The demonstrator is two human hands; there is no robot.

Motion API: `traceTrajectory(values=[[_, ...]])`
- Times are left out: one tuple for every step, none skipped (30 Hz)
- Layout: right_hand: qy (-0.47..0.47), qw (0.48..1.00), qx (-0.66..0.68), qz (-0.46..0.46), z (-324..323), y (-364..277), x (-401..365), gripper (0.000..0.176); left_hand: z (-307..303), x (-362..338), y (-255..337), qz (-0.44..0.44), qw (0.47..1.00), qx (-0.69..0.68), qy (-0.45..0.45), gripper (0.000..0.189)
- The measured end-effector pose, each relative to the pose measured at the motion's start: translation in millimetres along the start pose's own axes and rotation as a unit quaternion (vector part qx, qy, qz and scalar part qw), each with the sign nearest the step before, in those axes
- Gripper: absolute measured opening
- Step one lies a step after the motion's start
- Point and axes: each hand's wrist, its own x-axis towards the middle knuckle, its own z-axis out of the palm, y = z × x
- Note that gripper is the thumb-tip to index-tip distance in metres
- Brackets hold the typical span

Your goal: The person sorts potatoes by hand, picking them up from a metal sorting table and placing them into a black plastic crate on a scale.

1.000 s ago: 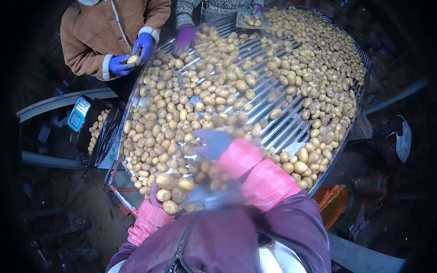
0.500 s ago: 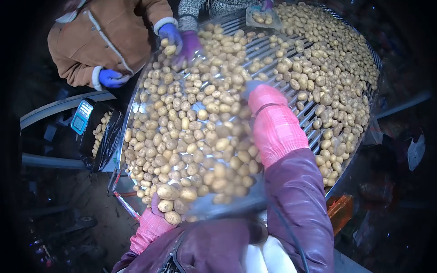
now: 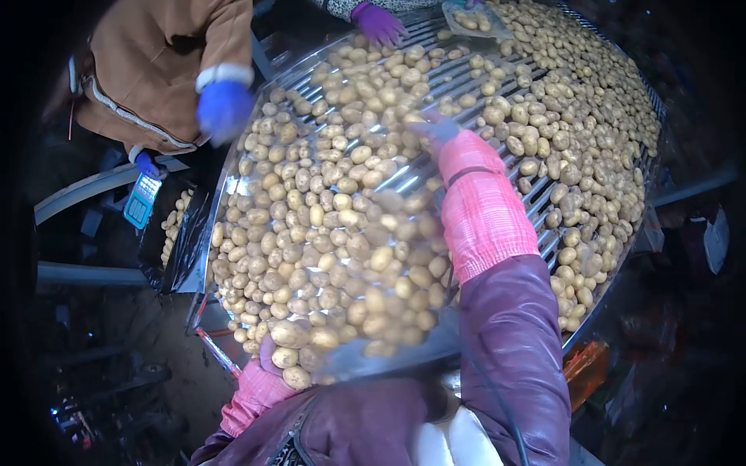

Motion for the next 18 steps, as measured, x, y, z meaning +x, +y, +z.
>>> traceTrajectory(values=[[0.0,1.0,-0.002,-0.008,8.3,4.1,2.9,0.05,-1.3,-1.0,0.3,0.0,1.0,-0.008,0.002,0.059],[0.0,1.0,-0.004,-0.016,15.1,8.3,3.6,0.051,-1.6,0.1,-0.1,0.001,1.0,-0.019,0.006,0.059],[-0.01,1.0,-0.022,-0.011,17.0,12.0,1.5,0.056,-1.6,0.2,-0.5,0.002,1.0,-0.028,0.009,0.059],[-0.019,0.999,-0.041,-0.007,14.9,12.5,0.1,0.062,-2.3,-2.3,-1.7,0.007,0.999,-0.036,0.011,0.059],[-0.026,0.998,-0.061,-0.006,12.4,10.7,-0.9,0.067,-2.7,-1.3,-1.8,0.01,0.999,-0.048,0.012,0.059],[-0.031,0.998,-0.04,0.023,9.1,11.5,-8.4,0.065,-3.6,-3.3,-3.9,0.013,0.998,-0.057,0.013,0.059],[-0.034,0.998,-0.019,0.049,7.6,0.0,-29.9,0.064,-3.8,-3.7,-4.9,0.017,0.997,-0.069,0.013,0.059],[-0.036,0.997,0.002,0.075,7.3,-14.3,-56.4,0.062,-4.0,-4.3,-5.5,0.018,0.997,-0.079,0.011,0.059],[0.011,0.985,0.146,0.088,17.9,-34.2,-91.0,0.055,-3.0,-5.7,-6.4,0.018,0.996,-0.09,0.011,0.059],[0.018,0.964,0.254,0.075,21.9,-33.7,-119.0,0.051,-0.7,-7.0,-4.7,0.018,0.995,-0.095,0.004,0.059],[0.021,0.931,0.359,0.062,25.7,-33.2,-146.7,0.046,2.7,-9.0,-3.6,0.018,0.995,-0.098,-0.001,0.059],[-0.012,0.903,0.428,0.024,25.0,-8.9,-166.9,0.043,7.1,-11.3,2.5,-0.001,0.996,-0.08,-0.035,0.059],[-0.059,0.846,0.53,0.007,27.5,-15.9,-197.8,0.04,7.4,-11.7,1.8,0.004,0.998,-0.046,-0.051,0.061],[-0.109,0.775,0.622,0.0,30.0,-23.1,-228.5,0.037,6.6,-9.2,-1.3,0.011,0.997,-0.01,-0.07,0.063],[-0.071,0.795,0.601,-0.041,40.9,-36.0,-259.3,0.035,7.5,-5.9,-3.9,0.014,0.995,0.027,-0.09,0.065],[-0.029,0.814,0.575,-0.08,51.6,-48.9,-289.9,0.034,13.5,-2.5,-8.3,-0.011,0.99,-0.062,-0.124,0.067],[0.015,0.829,0.548,-0.115,62.2,-61.7,-320.3,0.034,16.8,-1.3,-11.1,0.011,0.992,0.018,-0.125,0.067],[0.008,0.816,0.572,-0.088,60.8,-60.7,-342.1,0.034,20.5,1.3,-12.8,0.034,0.986,0.1,-0.13,0.068]])
